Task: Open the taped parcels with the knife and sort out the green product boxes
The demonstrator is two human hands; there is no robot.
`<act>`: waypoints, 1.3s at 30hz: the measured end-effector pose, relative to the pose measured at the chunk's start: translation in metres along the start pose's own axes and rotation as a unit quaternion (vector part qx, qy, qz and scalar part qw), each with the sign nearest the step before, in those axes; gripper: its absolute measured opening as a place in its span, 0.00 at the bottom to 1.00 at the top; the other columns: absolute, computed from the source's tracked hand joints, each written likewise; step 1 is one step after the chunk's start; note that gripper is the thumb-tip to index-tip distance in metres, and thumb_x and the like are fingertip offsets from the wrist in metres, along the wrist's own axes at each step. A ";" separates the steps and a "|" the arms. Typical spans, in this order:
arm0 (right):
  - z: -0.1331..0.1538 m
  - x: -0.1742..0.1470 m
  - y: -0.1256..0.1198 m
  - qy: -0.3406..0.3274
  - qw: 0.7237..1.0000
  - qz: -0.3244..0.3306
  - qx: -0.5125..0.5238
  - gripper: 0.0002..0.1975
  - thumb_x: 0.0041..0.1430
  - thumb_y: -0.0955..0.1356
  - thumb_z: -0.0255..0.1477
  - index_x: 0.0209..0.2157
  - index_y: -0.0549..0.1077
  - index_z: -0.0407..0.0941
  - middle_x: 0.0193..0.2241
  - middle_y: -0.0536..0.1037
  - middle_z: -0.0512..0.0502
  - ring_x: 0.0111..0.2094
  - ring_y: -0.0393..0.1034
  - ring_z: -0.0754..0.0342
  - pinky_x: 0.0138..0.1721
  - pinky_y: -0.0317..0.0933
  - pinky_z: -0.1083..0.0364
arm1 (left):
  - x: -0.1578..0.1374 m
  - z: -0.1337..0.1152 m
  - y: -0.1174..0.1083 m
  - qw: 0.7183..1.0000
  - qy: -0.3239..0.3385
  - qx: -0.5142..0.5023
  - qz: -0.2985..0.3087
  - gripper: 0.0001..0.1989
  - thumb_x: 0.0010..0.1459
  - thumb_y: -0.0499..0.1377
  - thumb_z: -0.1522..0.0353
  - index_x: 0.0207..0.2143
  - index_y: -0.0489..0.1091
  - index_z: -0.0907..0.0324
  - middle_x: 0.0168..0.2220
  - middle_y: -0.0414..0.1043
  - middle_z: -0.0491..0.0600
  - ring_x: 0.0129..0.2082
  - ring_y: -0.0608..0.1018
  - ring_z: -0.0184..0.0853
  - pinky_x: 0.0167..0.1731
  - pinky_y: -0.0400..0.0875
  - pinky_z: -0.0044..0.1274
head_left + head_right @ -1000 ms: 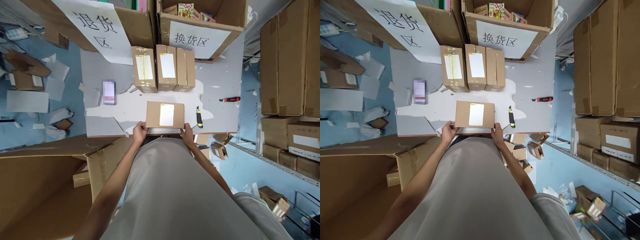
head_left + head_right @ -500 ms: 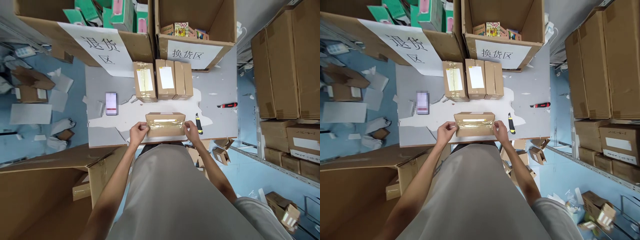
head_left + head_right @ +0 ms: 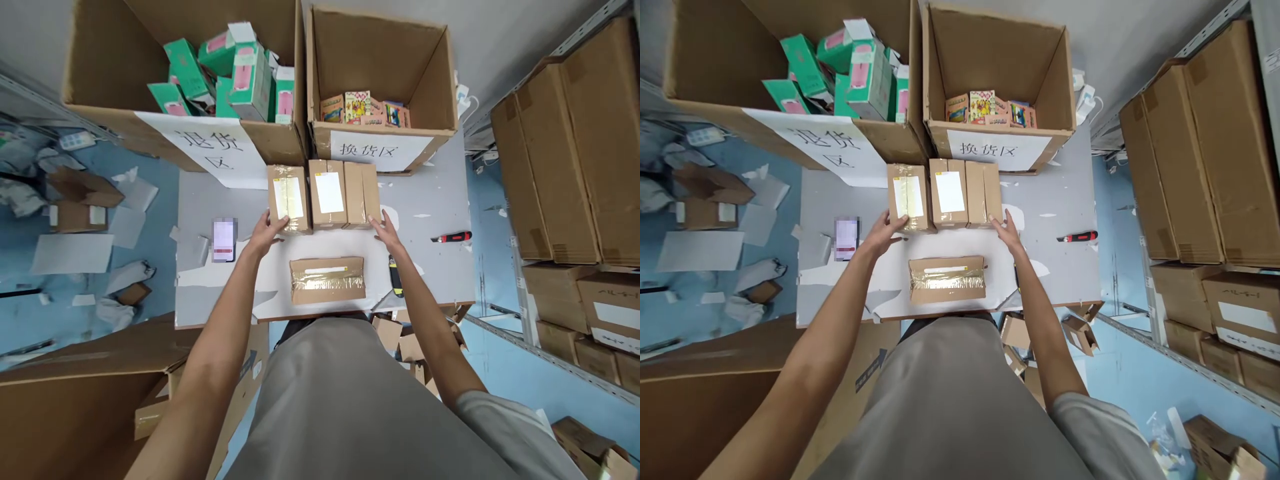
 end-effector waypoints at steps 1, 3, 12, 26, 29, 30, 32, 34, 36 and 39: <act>0.005 0.002 0.011 -0.009 0.999 0.028 0.011 0.51 0.65 0.76 0.55 0.82 0.60 0.54 0.78 0.69 0.33 0.74 0.72 0.38 0.63 0.79 0.36 | 0.002 0.000 0.005 1.000 -0.005 -0.004 0.011 0.46 0.53 0.79 0.51 0.71 0.71 0.50 0.72 0.75 0.64 0.65 0.82 0.55 0.56 0.84 0.45; 0.012 -0.001 0.028 -0.036 0.996 0.076 0.030 0.45 0.67 0.75 0.56 0.79 0.65 0.59 0.78 0.71 0.39 0.73 0.73 0.40 0.65 0.77 0.34 | 0.000 0.001 0.008 1.000 -0.002 -0.004 0.009 0.44 0.51 0.79 0.50 0.68 0.73 0.50 0.69 0.77 0.62 0.62 0.83 0.52 0.54 0.85 0.42; -0.004 0.000 -0.026 -0.061 0.996 0.059 0.039 0.45 0.63 0.77 0.58 0.75 0.71 0.55 0.72 0.79 0.40 0.70 0.78 0.42 0.70 0.74 0.37 | -0.025 -0.014 0.057 0.998 0.056 0.001 0.028 0.43 0.52 0.78 0.49 0.67 0.77 0.54 0.66 0.80 0.60 0.58 0.84 0.49 0.53 0.86 0.39; -0.116 -0.031 -0.110 0.005 0.970 -0.082 -0.230 0.47 0.49 0.85 0.45 0.65 0.71 0.40 0.64 0.78 0.23 0.66 0.74 0.30 0.72 0.66 0.30 | -0.046 0.017 0.052 0.992 0.105 0.053 -0.047 0.50 0.64 0.76 0.46 0.78 0.67 0.63 0.76 0.68 0.70 0.78 0.71 0.60 0.76 0.68 0.45; -0.159 -0.068 -0.107 0.026 0.941 -0.078 -0.327 0.34 0.52 0.83 0.38 0.56 0.73 0.43 0.60 0.78 0.25 0.64 0.73 0.29 0.69 0.68 0.31 | -0.093 0.050 0.017 0.991 0.106 0.049 -0.073 0.46 0.67 0.71 0.42 0.76 0.70 0.60 0.74 0.73 0.67 0.77 0.73 0.57 0.77 0.68 0.45; -0.168 -0.077 -0.105 0.026 0.936 -0.073 -0.343 0.29 0.55 0.81 0.36 0.54 0.73 0.44 0.59 0.79 0.26 0.63 0.74 0.30 0.67 0.69 0.33 | -0.109 0.062 0.010 0.991 0.096 0.049 -0.077 0.46 0.68 0.70 0.41 0.75 0.71 0.59 0.73 0.74 0.67 0.77 0.74 0.57 0.77 0.69 0.45; -0.174 -0.089 -0.100 0.014 0.930 -0.067 -0.362 0.21 0.59 0.76 0.34 0.52 0.73 0.46 0.57 0.80 0.28 0.59 0.76 0.32 0.64 0.71 0.36 | -0.138 0.085 0.005 0.993 0.080 0.052 -0.075 0.48 0.66 0.70 0.39 0.75 0.71 0.59 0.73 0.74 0.68 0.75 0.76 0.57 0.75 0.72 0.45; -0.170 -0.095 -0.093 -0.001 0.927 -0.068 -0.369 0.18 0.60 0.73 0.34 0.51 0.73 0.46 0.56 0.81 0.30 0.55 0.77 0.35 0.62 0.72 0.38 | -0.159 0.099 0.007 0.993 0.080 0.056 -0.060 0.51 0.63 0.71 0.37 0.76 0.70 0.59 0.73 0.74 0.69 0.73 0.78 0.58 0.72 0.76 0.46; -0.161 -0.099 -0.086 -0.013 0.930 -0.070 -0.360 0.18 0.60 0.71 0.34 0.51 0.75 0.45 0.53 0.82 0.31 0.52 0.78 0.38 0.59 0.73 0.41 | -0.173 0.104 0.013 0.992 0.102 0.061 -0.036 0.51 0.62 0.71 0.37 0.77 0.68 0.55 0.75 0.72 0.67 0.72 0.79 0.57 0.68 0.79 0.47; -0.140 -0.110 -0.071 -0.039 0.945 -0.075 -0.316 0.20 0.59 0.70 0.35 0.51 0.75 0.45 0.49 0.84 0.34 0.47 0.78 0.41 0.55 0.73 0.44 | -0.182 0.100 0.020 0.987 0.142 0.073 0.006 0.49 0.62 0.72 0.39 0.78 0.67 0.51 0.76 0.71 0.64 0.69 0.81 0.55 0.65 0.82 0.48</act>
Point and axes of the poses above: each hand's wrist, its own x-axis towards the middle knuckle, its own y-axis out of the palm, z = x × y, the point moved 10 cm from there along x, towards the middle knuckle
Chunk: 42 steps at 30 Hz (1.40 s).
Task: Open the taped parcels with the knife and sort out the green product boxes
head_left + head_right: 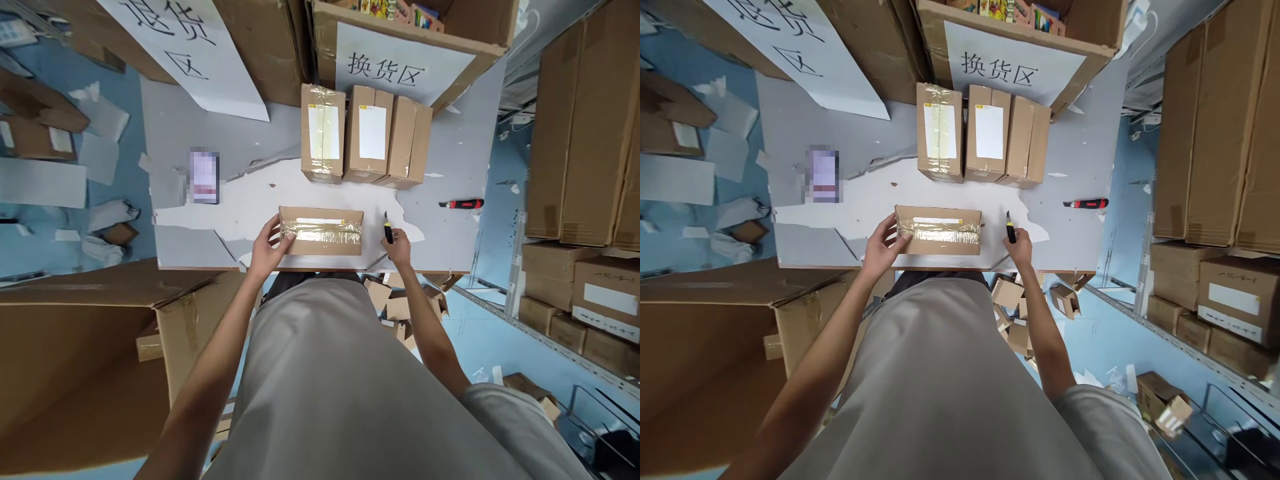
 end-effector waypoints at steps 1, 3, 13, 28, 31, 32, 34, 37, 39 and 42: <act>0.011 -0.005 -0.001 -0.011 1.000 -0.004 0.017 0.20 0.59 0.69 0.35 0.52 0.76 0.45 0.49 0.85 0.34 0.46 0.78 0.42 0.54 0.73 0.45 | 0.000 -0.003 0.000 1.000 0.011 0.004 0.009 0.49 0.62 0.72 0.40 0.77 0.67 0.51 0.76 0.71 0.64 0.67 0.82 0.55 0.63 0.83 0.48; 0.034 -0.018 -0.003 -0.039 0.999 -0.004 0.036 0.18 0.63 0.67 0.37 0.51 0.76 0.45 0.47 0.85 0.35 0.44 0.78 0.42 0.52 0.73 0.46 | 0.000 -0.009 -0.002 0.999 0.030 0.014 0.021 0.48 0.62 0.72 0.41 0.77 0.68 0.52 0.74 0.72 0.64 0.64 0.84 0.53 0.62 0.84 0.47; 0.202 -0.102 -0.012 -0.250 0.962 0.050 -0.099 0.27 0.86 0.58 0.44 0.68 0.76 0.44 0.62 0.84 0.33 0.61 0.80 0.40 0.61 0.72 0.47 | 0.019 -0.019 -0.002 0.990 0.111 0.038 0.079 0.20 0.67 0.69 0.58 0.59 0.82 0.52 0.61 0.75 0.56 0.55 0.84 0.43 0.54 0.86 0.38; 0.314 -0.144 0.062 -0.308 0.762 0.218 -0.527 0.28 0.84 0.57 0.23 0.78 0.67 0.48 0.60 0.81 0.31 0.58 0.79 0.41 0.50 0.67 0.49 | 0.024 -0.010 0.013 0.987 0.102 0.017 0.119 0.23 0.65 0.69 0.70 0.62 0.80 0.52 0.62 0.68 0.56 0.53 0.84 0.43 0.55 0.88 0.37; 0.318 -0.146 0.061 -0.315 0.749 0.217 -0.541 0.28 0.85 0.56 0.23 0.78 0.68 0.47 0.60 0.80 0.30 0.58 0.78 0.40 0.49 0.68 0.49 | 0.025 -0.011 0.014 0.987 0.110 0.014 0.119 0.23 0.65 0.69 0.70 0.61 0.80 0.52 0.62 0.68 0.56 0.53 0.84 0.43 0.54 0.89 0.37; 0.320 -0.146 0.062 -0.318 0.744 0.218 -0.545 0.28 0.85 0.56 0.23 0.77 0.68 0.46 0.60 0.80 0.30 0.58 0.78 0.40 0.50 0.68 0.48 | 0.025 -0.011 0.014 0.986 0.113 0.013 0.118 0.23 0.64 0.69 0.70 0.61 0.80 0.52 0.62 0.68 0.56 0.53 0.84 0.43 0.54 0.89 0.37; 0.324 -0.148 0.065 -0.324 0.736 0.219 -0.552 0.27 0.84 0.56 0.22 0.76 0.69 0.45 0.60 0.80 0.28 0.58 0.78 0.40 0.50 0.68 0.48 | 0.026 -0.011 0.015 0.986 0.118 0.010 0.115 0.22 0.64 0.69 0.70 0.60 0.80 0.51 0.61 0.69 0.55 0.53 0.84 0.44 0.53 0.89 0.37; 0.332 -0.151 0.075 -0.335 0.728 0.223 -0.555 0.27 0.83 0.56 0.21 0.74 0.70 0.42 0.60 0.80 0.27 0.57 0.77 0.39 0.51 0.68 0.47 | 0.027 -0.010 0.015 0.987 0.118 -0.002 0.110 0.21 0.64 0.70 0.70 0.59 0.80 0.49 0.60 0.70 0.55 0.53 0.85 0.45 0.50 0.90 0.37; 0.336 -0.153 0.082 -0.339 0.724 0.225 -0.558 0.26 0.83 0.56 0.20 0.74 0.70 0.40 0.60 0.80 0.26 0.58 0.77 0.38 0.51 0.68 0.46 | 0.028 -0.009 0.015 0.988 0.112 -0.007 0.106 0.21 0.63 0.70 0.70 0.58 0.80 0.47 0.60 0.70 0.55 0.53 0.84 0.44 0.49 0.91 0.36; 0.338 -0.154 0.084 -0.339 0.719 0.228 -0.563 0.26 0.83 0.55 0.20 0.73 0.71 0.38 0.60 0.81 0.25 0.59 0.77 0.38 0.50 0.68 0.47 | 0.028 -0.009 0.015 0.990 0.101 0.003 0.101 0.23 0.63 0.69 0.72 0.59 0.80 0.48 0.60 0.70 0.54 0.52 0.84 0.43 0.49 0.90 0.34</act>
Point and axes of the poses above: each hand's wrist, its own x-axis towards the middle knuckle, its own y-axis out of the palm, z = x × y, the point moved 10 cm from there along x, towards the middle knuckle
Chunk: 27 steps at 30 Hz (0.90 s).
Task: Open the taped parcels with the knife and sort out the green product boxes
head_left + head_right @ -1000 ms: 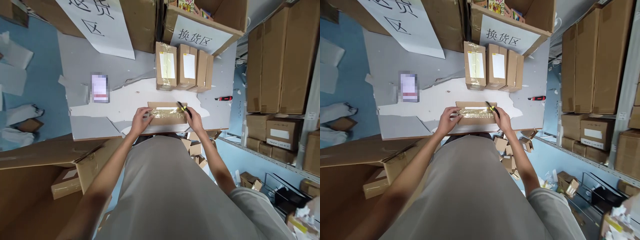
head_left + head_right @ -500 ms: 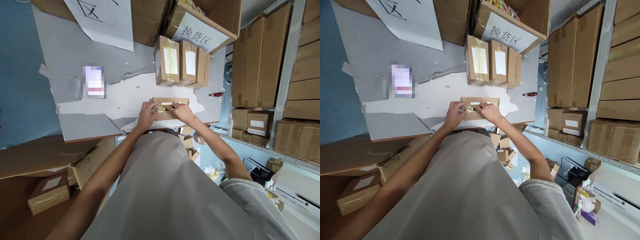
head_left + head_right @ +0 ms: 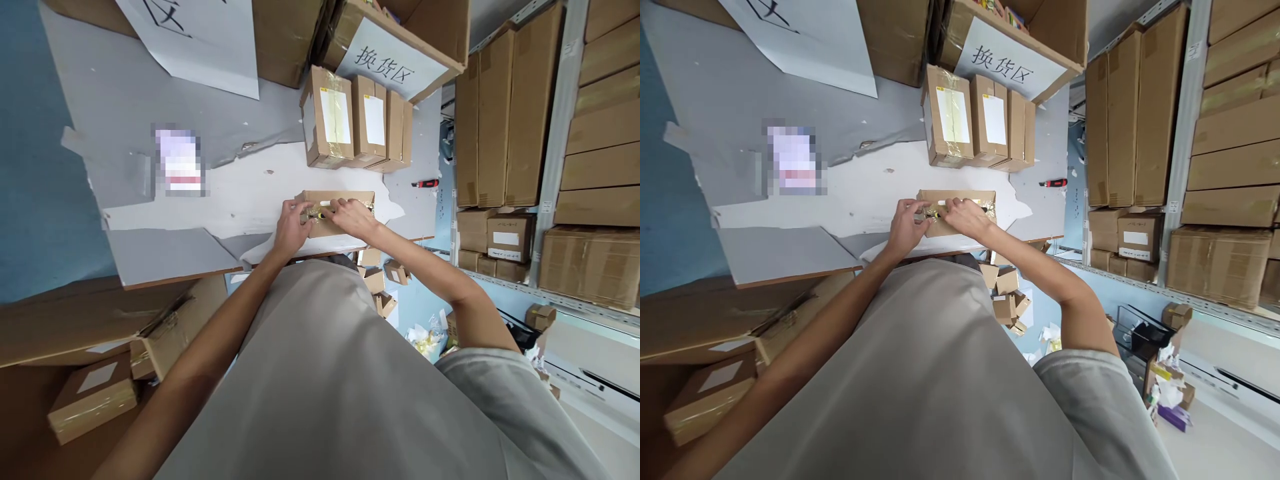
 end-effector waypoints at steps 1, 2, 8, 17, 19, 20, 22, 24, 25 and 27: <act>-0.001 -0.002 0.000 -0.001 1.000 0.001 0.001 0.26 0.84 0.55 0.20 0.73 0.71 0.38 0.60 0.81 0.25 0.59 0.77 0.38 0.50 0.67 0.47 | 0.000 -0.001 0.000 1.000 -0.003 0.005 0.001 0.24 0.63 0.68 0.73 0.60 0.80 0.49 0.60 0.69 0.55 0.52 0.84 0.42 0.49 0.90 0.34; -0.003 -0.005 0.000 -0.001 1.000 0.002 0.003 0.26 0.83 0.55 0.20 0.73 0.71 0.39 0.60 0.81 0.25 0.59 0.77 0.38 0.49 0.67 0.47 | 0.000 -0.001 0.000 1.000 -0.005 0.009 0.003 0.24 0.63 0.68 0.73 0.61 0.80 0.51 0.60 0.69 0.55 0.52 0.83 0.42 0.50 0.90 0.34; -0.026 -0.023 0.002 0.003 1.000 0.000 0.018 0.26 0.82 0.56 0.19 0.69 0.75 0.39 0.59 0.81 0.24 0.58 0.79 0.37 0.46 0.66 0.47 | -0.002 -0.004 -0.004 1.000 -0.014 0.018 0.001 0.25 0.63 0.68 0.70 0.62 0.81 0.53 0.61 0.70 0.55 0.53 0.82 0.42 0.50 0.88 0.33; -0.073 -0.033 0.037 0.028 0.999 0.013 0.043 0.26 0.78 0.57 0.14 0.63 0.81 0.34 0.58 0.83 0.21 0.58 0.81 0.36 0.48 0.66 0.46 | -0.005 -0.008 -0.009 0.998 -0.039 0.040 -0.025 0.24 0.63 0.66 0.69 0.61 0.81 0.53 0.60 0.73 0.55 0.53 0.82 0.43 0.48 0.87 0.34; -0.092 -0.044 0.049 0.048 0.998 0.022 0.046 0.26 0.77 0.58 0.13 0.62 0.82 0.33 0.58 0.83 0.20 0.58 0.81 0.36 0.48 0.66 0.46 | -0.006 -0.008 -0.009 0.997 -0.046 0.046 -0.041 0.24 0.63 0.65 0.70 0.61 0.81 0.54 0.60 0.74 0.56 0.52 0.82 0.44 0.49 0.87 0.35; -0.101 -0.050 0.055 0.056 0.997 0.025 0.047 0.26 0.77 0.58 0.13 0.62 0.82 0.33 0.58 0.83 0.19 0.58 0.81 0.35 0.48 0.65 0.46 | -0.006 -0.008 -0.010 0.996 -0.049 0.049 -0.050 0.24 0.62 0.65 0.70 0.61 0.81 0.54 0.61 0.74 0.56 0.52 0.83 0.44 0.50 0.86 0.36; -0.119 -0.062 0.065 0.067 0.996 0.023 0.050 0.25 0.77 0.58 0.14 0.63 0.82 0.34 0.57 0.84 0.20 0.58 0.81 0.35 0.48 0.64 0.46 | -0.008 -0.008 -0.010 0.995 -0.057 0.052 -0.068 0.24 0.62 0.64 0.71 0.60 0.81 0.54 0.61 0.75 0.57 0.52 0.83 0.44 0.51 0.86 0.36; -0.132 -0.071 0.071 0.073 0.996 0.014 0.056 0.25 0.78 0.59 0.15 0.62 0.82 0.36 0.56 0.84 0.21 0.58 0.81 0.36 0.48 0.63 0.46 | -0.009 -0.007 -0.010 0.993 -0.069 0.054 -0.082 0.23 0.62 0.64 0.70 0.59 0.81 0.54 0.62 0.75 0.56 0.53 0.84 0.45 0.51 0.86 0.37; -0.137 -0.074 0.074 0.072 0.996 0.009 0.059 0.24 0.78 0.59 0.15 0.62 0.82 0.37 0.56 0.84 0.22 0.58 0.81 0.36 0.48 0.63 0.47 | -0.010 -0.007 -0.011 0.992 -0.074 0.056 -0.088 0.23 0.61 0.64 0.70 0.59 0.81 0.54 0.62 0.75 0.56 0.53 0.84 0.45 0.51 0.86 0.37; -0.142 -0.079 0.077 0.066 0.996 0.001 0.065 0.24 0.78 0.59 0.15 0.62 0.82 0.37 0.56 0.84 0.22 0.57 0.81 0.36 0.48 0.62 0.47 | -0.011 -0.007 -0.013 0.990 -0.083 0.060 -0.101 0.23 0.61 0.64 0.69 0.59 0.81 0.54 0.62 0.76 0.56 0.54 0.84 0.45 0.52 0.86 0.37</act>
Point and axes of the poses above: each hand's wrist, its own x-axis towards the middle knuckle, its own y-axis out of the palm, z = x × y, the point moved 10 cm from there along x, towards the middle knuckle
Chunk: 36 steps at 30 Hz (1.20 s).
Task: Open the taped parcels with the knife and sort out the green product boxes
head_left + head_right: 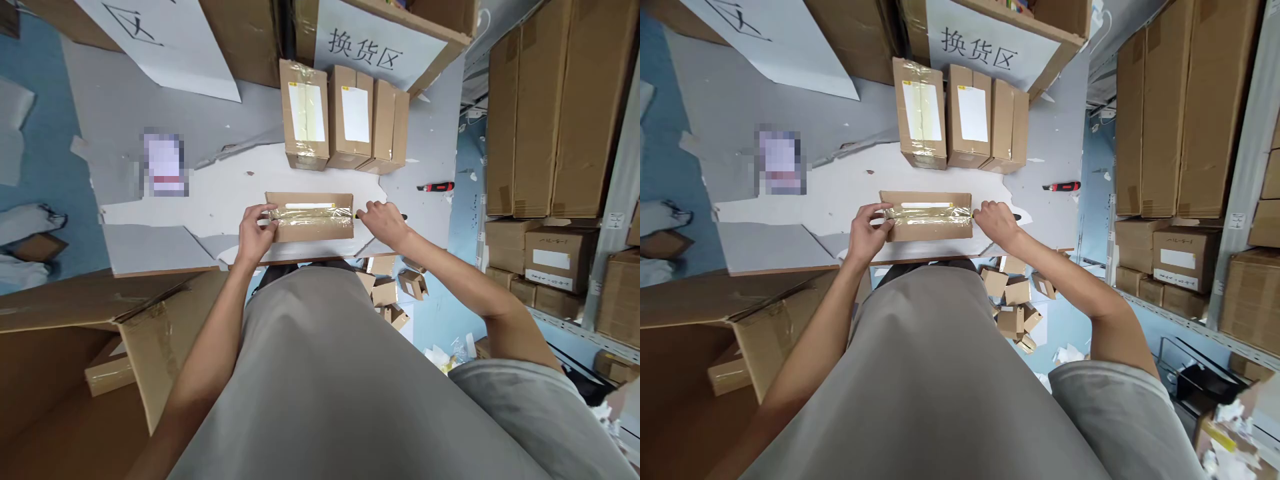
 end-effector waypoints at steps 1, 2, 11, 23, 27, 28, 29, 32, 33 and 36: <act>-0.002 -0.001 0.001 -0.006 1.000 -0.002 0.003 0.25 0.78 0.59 0.15 0.62 0.82 0.38 0.56 0.84 0.23 0.57 0.81 0.37 0.47 0.62 0.47 | 0.000 0.000 -0.001 1.000 -0.004 0.002 -0.006 0.23 0.60 0.65 0.69 0.58 0.81 0.54 0.62 0.77 0.56 0.54 0.84 0.45 0.53 0.86 0.37; -0.003 -0.002 0.003 -0.011 1.000 -0.004 0.005 0.25 0.78 0.58 0.15 0.62 0.81 0.38 0.56 0.83 0.23 0.57 0.81 0.37 0.47 0.62 0.47 | 0.000 0.000 -0.002 1.000 -0.009 0.003 -0.011 0.23 0.60 0.65 0.69 0.58 0.81 0.54 0.62 0.77 0.56 0.53 0.84 0.44 0.54 0.86 0.37; -0.012 0.000 0.008 -0.026 0.999 -0.025 0.039 0.24 0.79 0.60 0.17 0.64 0.82 0.41 0.56 0.84 0.26 0.56 0.82 0.39 0.45 0.64 0.49 | 0.001 0.001 -0.005 0.998 -0.052 0.005 -0.042 0.23 0.55 0.66 0.66 0.54 0.81 0.54 0.63 0.80 0.56 0.54 0.84 0.45 0.50 0.85 0.33; -0.040 0.040 0.103 0.091 0.749 -0.193 0.627 0.32 0.69 0.71 0.62 0.35 0.79 0.46 0.27 0.76 0.51 0.30 0.73 0.52 0.31 0.62 0.56 | 0.006 0.057 -0.074 0.984 -0.132 -0.022 -0.113 0.25 0.48 0.64 0.66 0.51 0.80 0.57 0.49 0.83 0.53 0.44 0.85 0.39 0.50 0.85 0.31; 0.005 0.056 0.131 0.120 0.624 -0.203 0.745 0.32 0.62 0.71 0.66 0.32 0.75 0.48 0.25 0.73 0.53 0.27 0.74 0.53 0.31 0.65 0.56 | 0.006 0.055 -0.080 0.986 -0.127 -0.016 -0.106 0.23 0.50 0.65 0.66 0.50 0.80 0.56 0.48 0.83 0.52 0.43 0.84 0.39 0.48 0.86 0.31; 0.014 0.055 0.131 0.122 0.613 -0.211 0.751 0.31 0.62 0.72 0.65 0.32 0.75 0.49 0.24 0.73 0.53 0.28 0.75 0.53 0.31 0.66 0.56 | 0.006 0.052 -0.078 0.987 -0.121 -0.014 -0.101 0.22 0.51 0.65 0.65 0.50 0.80 0.56 0.47 0.83 0.52 0.42 0.84 0.39 0.49 0.86 0.31; 0.021 0.054 0.131 0.124 0.606 -0.218 0.755 0.31 0.62 0.72 0.64 0.33 0.75 0.49 0.24 0.73 0.54 0.28 0.76 0.53 0.32 0.66 0.56 | 0.004 0.049 -0.077 0.989 -0.114 -0.011 -0.096 0.22 0.51 0.65 0.65 0.50 0.80 0.56 0.47 0.84 0.52 0.42 0.84 0.39 0.49 0.86 0.31; 0.035 0.058 0.133 0.136 0.593 -0.212 0.765 0.30 0.60 0.73 0.63 0.35 0.76 0.48 0.22 0.72 0.56 0.27 0.76 0.53 0.31 0.67 0.57 | -0.004 0.040 -0.075 0.992 -0.087 0.001 -0.092 0.21 0.54 0.66 0.63 0.51 0.81 0.56 0.50 0.85 0.53 0.42 0.85 0.39 0.51 0.86 0.33; 0.038 0.062 0.135 0.140 0.591 -0.201 0.768 0.29 0.60 0.73 0.62 0.34 0.76 0.48 0.21 0.71 0.57 0.26 0.76 0.53 0.30 0.66 0.57 | -0.007 0.038 -0.076 0.993 -0.077 0.005 -0.093 0.21 0.55 0.66 0.63 0.51 0.82 0.56 0.52 0.85 0.54 0.42 0.85 0.39 0.52 0.87 0.34; 0.040 0.071 0.141 0.159 0.600 -0.177 0.764 0.28 0.64 0.73 0.60 0.31 0.71 0.50 0.22 0.70 0.57 0.26 0.77 0.53 0.31 0.67 0.57 | -0.015 0.031 -0.073 0.995 -0.058 0.020 -0.080 0.20 0.56 0.66 0.63 0.52 0.82 0.55 0.56 0.84 0.54 0.43 0.86 0.41 0.55 0.87 0.38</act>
Point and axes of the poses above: each hand's wrist, its own x-axis towards the middle knuckle, its own y-axis out of the palm, z = x × y, the point moved 10 cm from there along x, towards the middle knuckle
